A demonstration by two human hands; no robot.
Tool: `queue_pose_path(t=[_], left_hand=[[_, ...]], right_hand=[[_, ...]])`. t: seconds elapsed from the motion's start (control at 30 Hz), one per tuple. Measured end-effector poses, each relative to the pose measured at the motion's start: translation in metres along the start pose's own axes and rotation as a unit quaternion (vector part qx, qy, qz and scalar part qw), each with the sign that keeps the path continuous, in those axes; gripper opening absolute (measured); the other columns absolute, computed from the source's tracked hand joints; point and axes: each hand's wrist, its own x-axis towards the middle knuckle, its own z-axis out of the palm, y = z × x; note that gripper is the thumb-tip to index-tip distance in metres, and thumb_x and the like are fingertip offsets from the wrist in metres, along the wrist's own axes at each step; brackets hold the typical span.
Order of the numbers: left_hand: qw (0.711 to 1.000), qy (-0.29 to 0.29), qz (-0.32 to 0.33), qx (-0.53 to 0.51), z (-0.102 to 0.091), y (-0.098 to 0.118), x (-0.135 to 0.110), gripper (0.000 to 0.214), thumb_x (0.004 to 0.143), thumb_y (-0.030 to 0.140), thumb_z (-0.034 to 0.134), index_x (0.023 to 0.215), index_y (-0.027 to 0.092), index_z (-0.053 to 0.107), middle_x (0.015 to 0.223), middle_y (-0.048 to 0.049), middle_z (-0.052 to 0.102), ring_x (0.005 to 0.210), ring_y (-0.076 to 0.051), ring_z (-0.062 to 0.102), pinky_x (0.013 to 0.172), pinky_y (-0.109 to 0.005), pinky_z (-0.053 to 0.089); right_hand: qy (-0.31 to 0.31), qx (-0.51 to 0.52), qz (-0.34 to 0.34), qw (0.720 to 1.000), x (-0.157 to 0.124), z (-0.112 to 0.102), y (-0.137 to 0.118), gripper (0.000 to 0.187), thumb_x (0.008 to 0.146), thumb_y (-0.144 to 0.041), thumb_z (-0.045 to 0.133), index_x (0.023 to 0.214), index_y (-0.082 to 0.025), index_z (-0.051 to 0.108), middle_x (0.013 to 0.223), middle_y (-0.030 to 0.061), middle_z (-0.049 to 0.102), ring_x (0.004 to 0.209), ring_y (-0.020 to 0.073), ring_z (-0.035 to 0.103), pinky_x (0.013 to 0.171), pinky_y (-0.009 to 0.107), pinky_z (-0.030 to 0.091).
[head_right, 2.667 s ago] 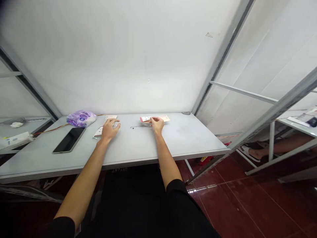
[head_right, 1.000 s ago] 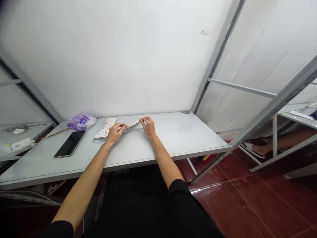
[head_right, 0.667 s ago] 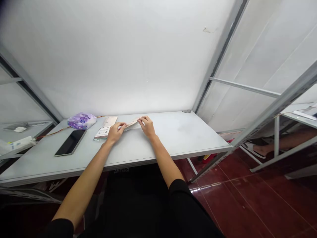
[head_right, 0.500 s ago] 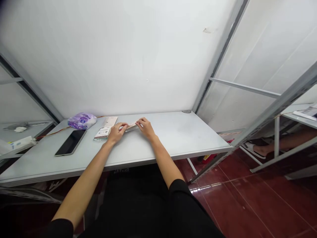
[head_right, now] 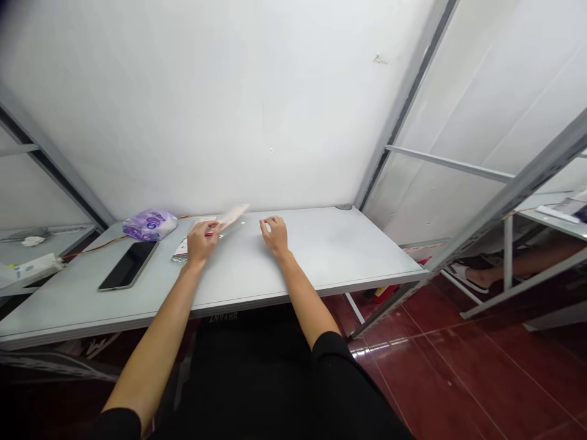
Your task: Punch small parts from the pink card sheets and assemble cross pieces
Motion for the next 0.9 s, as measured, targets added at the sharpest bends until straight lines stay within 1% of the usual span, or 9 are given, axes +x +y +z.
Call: queue_pose_path(t=[0.1,0.23,0.33,0.43,0.5,0.57,0.67,0.77,0.9], left_hand=[[0.995,0.030,-0.056,0.078,-0.008,-0.017,0.003,0.026,0.089,0.038,0.058,0.105,0.024,0.072,0.117,-0.0127,0.071,0.114,-0.033,0.063,0.103,-0.049,0.048],[0.980,-0.053,-0.137,0.135,-0.011,-0.035,0.001,0.021,0.082,0.037,0.066,0.097,0.023,0.072,0.113,-0.0174,0.070,0.113,-0.042,0.061,0.100,-0.066,0.041],[0.973,-0.070,-0.164,0.145,-0.009,-0.036,-0.002,0.021,0.082,0.036,0.067,0.096,0.021,0.071,0.118,-0.0205,0.067,0.120,-0.045,0.057,0.102,-0.071,0.036],[0.978,-0.043,-0.136,0.149,-0.003,-0.026,-0.003,0.023,0.084,0.034,0.064,0.101,0.021,0.072,0.124,-0.0198,0.065,0.126,-0.043,0.054,0.109,-0.070,0.032],[0.988,-0.035,-0.067,0.136,0.003,-0.016,-0.005,0.027,0.087,0.035,0.061,0.107,0.022,0.072,0.128,-0.0175,0.064,0.128,-0.039,0.054,0.115,-0.065,0.031],[0.992,-0.080,0.028,0.096,0.011,-0.005,-0.009,0.035,0.091,0.039,0.056,0.118,0.023,0.071,0.135,-0.0146,0.062,0.129,-0.034,0.055,0.117,-0.055,0.035],[0.966,-0.226,0.115,0.052,0.025,0.007,-0.018,0.054,0.093,0.055,0.055,0.139,0.027,0.063,0.152,-0.0111,0.052,0.141,-0.033,0.048,0.120,-0.051,0.034],[0.933,-0.338,0.086,0.094,0.035,0.011,-0.026,0.083,0.087,0.075,0.053,0.155,0.028,0.048,0.165,-0.0126,0.037,0.154,-0.040,0.028,0.123,-0.060,0.022],[0.916,-0.376,0.059,0.125,0.039,0.007,-0.028,0.095,0.085,0.083,0.046,0.160,0.025,0.041,0.169,-0.0136,0.027,0.157,-0.040,0.017,0.125,-0.060,0.015]], right_hand=[[-0.068,-0.025,0.013,0.997,-0.001,0.005,0.006,0.030,0.101,-0.037,0.053,0.092,-0.023,0.078,0.100,0.0108,0.072,0.104,0.0269,0.063,0.100,0.042,0.048],[-0.137,-0.079,0.026,0.987,-0.003,0.009,0.010,0.028,0.099,-0.037,0.056,0.095,-0.022,0.079,0.107,0.0113,0.073,0.108,0.0280,0.062,0.101,0.042,0.047],[-0.180,-0.115,0.032,0.976,-0.004,0.008,0.009,0.026,0.098,-0.035,0.058,0.102,-0.022,0.079,0.114,0.0121,0.072,0.113,0.0286,0.062,0.101,0.042,0.047],[-0.215,-0.137,0.030,0.966,-0.006,0.006,0.007,0.031,0.096,-0.038,0.060,0.118,-0.022,0.076,0.127,0.0127,0.069,0.123,0.0301,0.060,0.108,0.044,0.044],[-0.241,-0.150,0.030,0.958,-0.008,0.005,0.004,0.047,0.095,-0.047,0.062,0.135,-0.022,0.068,0.145,0.0145,0.060,0.137,0.0328,0.051,0.116,0.049,0.036],[-0.269,-0.164,0.037,0.948,-0.010,0.004,0.002,0.066,0.094,-0.059,0.060,0.150,-0.023,0.055,0.160,0.0158,0.045,0.150,0.0365,0.036,0.123,0.056,0.024],[-0.317,-0.170,0.052,0.932,-0.012,0.004,0.000,0.076,0.096,-0.071,0.047,0.159,-0.029,0.042,0.169,0.0145,0.030,0.157,0.0396,0.021,0.124,0.064,0.012],[-0.350,-0.172,0.051,0.920,-0.012,0.004,0.001,0.076,0.098,-0.074,0.038,0.160,-0.032,0.039,0.171,0.0134,0.025,0.158,0.0405,0.016,0.123,0.066,0.007],[-0.360,-0.178,0.051,0.914,-0.011,0.004,0.001,0.077,0.097,-0.074,0.041,0.161,-0.032,0.037,0.171,0.0136,0.022,0.158,0.0414,0.013,0.123,0.066,0.006]])
